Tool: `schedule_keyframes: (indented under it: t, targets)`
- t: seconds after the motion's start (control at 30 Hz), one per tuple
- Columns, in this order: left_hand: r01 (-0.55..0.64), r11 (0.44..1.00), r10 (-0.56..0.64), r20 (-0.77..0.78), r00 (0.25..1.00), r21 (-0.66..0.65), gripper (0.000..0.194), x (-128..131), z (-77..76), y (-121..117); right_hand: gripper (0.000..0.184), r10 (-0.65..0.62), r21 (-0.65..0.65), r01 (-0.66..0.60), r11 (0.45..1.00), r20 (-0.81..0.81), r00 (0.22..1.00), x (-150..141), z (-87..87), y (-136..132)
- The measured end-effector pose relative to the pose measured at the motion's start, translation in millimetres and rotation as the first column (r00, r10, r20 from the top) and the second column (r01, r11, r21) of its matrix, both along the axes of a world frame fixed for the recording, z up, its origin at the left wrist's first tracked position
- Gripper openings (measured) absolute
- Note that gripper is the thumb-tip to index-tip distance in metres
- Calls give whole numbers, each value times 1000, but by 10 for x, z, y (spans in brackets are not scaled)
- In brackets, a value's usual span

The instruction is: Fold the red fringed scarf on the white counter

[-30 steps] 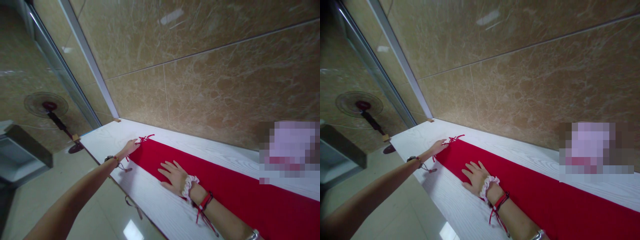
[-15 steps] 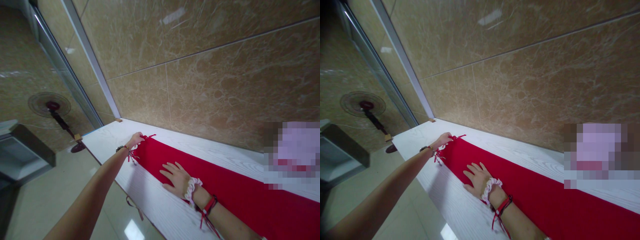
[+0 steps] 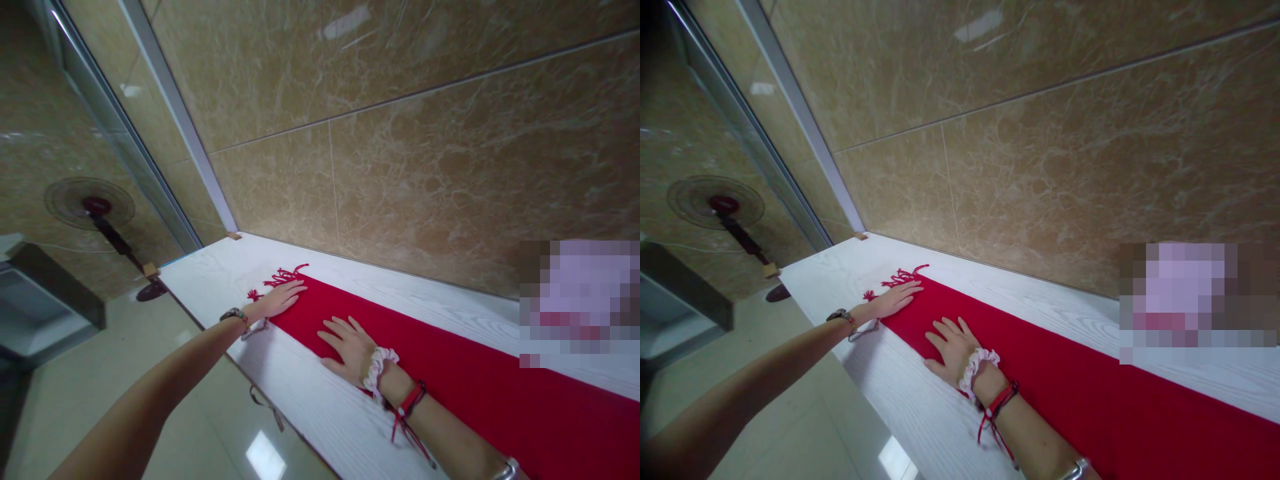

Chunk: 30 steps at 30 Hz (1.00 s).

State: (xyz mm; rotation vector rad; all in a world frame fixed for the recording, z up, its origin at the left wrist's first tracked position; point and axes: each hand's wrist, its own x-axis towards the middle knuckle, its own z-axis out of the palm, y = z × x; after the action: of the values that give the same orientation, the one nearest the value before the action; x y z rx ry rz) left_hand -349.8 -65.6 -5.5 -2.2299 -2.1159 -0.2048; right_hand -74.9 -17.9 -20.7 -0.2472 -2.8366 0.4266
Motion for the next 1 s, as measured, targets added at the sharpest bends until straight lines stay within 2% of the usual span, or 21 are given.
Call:
schedule_keyframes:
  t: [0.03, 0.13, 0.2, 0.23, 0.3, 0.33, 0.4, 0.47, 0.5, 0.6, 0.7, 0.8, 0.87, 1.0]
  targets:
    - [-16, 998, 14, -34, 999, -65, 39, -23, -22, -22, 49, -4, 4, 4, 1000, 2, 1000, 0, 1, -1]
    - [-305, 939, 283, -142, 948, -161, 41, -177, 33, -76, 49, 1, 13, -1, 1000, 12, 1000, 2, -1, 0]
    - [-477, 871, 450, -201, 870, -115, 42, -238, 109, -113, 50, 4, 18, -4, 1000, 16, 1000, 3, -4, 4]
    - [-520, 853, 497, -221, 839, -56, 42, -229, 135, -135, 50, 5, 20, -5, 1000, 17, 1000, 2, -5, 6]
    - [-493, 866, 497, -238, 835, 79, 43, -123, 135, -183, 49, 6, 25, -6, 1000, 18, 1000, -2, -5, 6]
    - [-420, 900, 436, -240, 867, 114, 43, -39, 109, -206, 49, 5, 27, -6, 1000, 20, 1000, -4, -3, 4]
    - [-209, 974, 223, -220, 950, 84, 44, 141, 23, -248, 48, 0, 32, 0, 999, 25, 1000, -8, 3, -2]
    - [-46, 999, 44, -171, 984, -10, 44, 262, -62, -280, 48, -34, 41, 33, 999, 25, 999, -6, 10, -10]
    - [-8, 999, 1, -148, 989, -49, 43, 283, -91, -295, 48, -62, 47, 61, 997, 26, 998, -2, 15, -15]
    - [-51, 992, 37, -117, 992, -113, 43, 198, -100, -357, 46, -138, 75, 134, 988, 61, 989, 21, 36, -31]
    - [-266, 955, 250, -127, 960, -132, 41, 12, -22, -465, 46, -148, 104, 135, 985, 124, 981, 42, 66, -47]
    - [-468, 882, 458, -139, 878, -56, 41, -116, 84, -557, 48, -141, 114, 124, 986, 159, 977, 47, 89, -55]
    - [-482, 876, 478, -129, 869, -1, 42, -136, 151, -576, 48, -143, 113, 125, 986, 165, 976, 44, 93, -54]
    - [-337, 939, 331, -84, 940, -70, 34, -110, 241, -553, 48, -159, 114, 142, 983, 153, 975, 38, 84, -49]
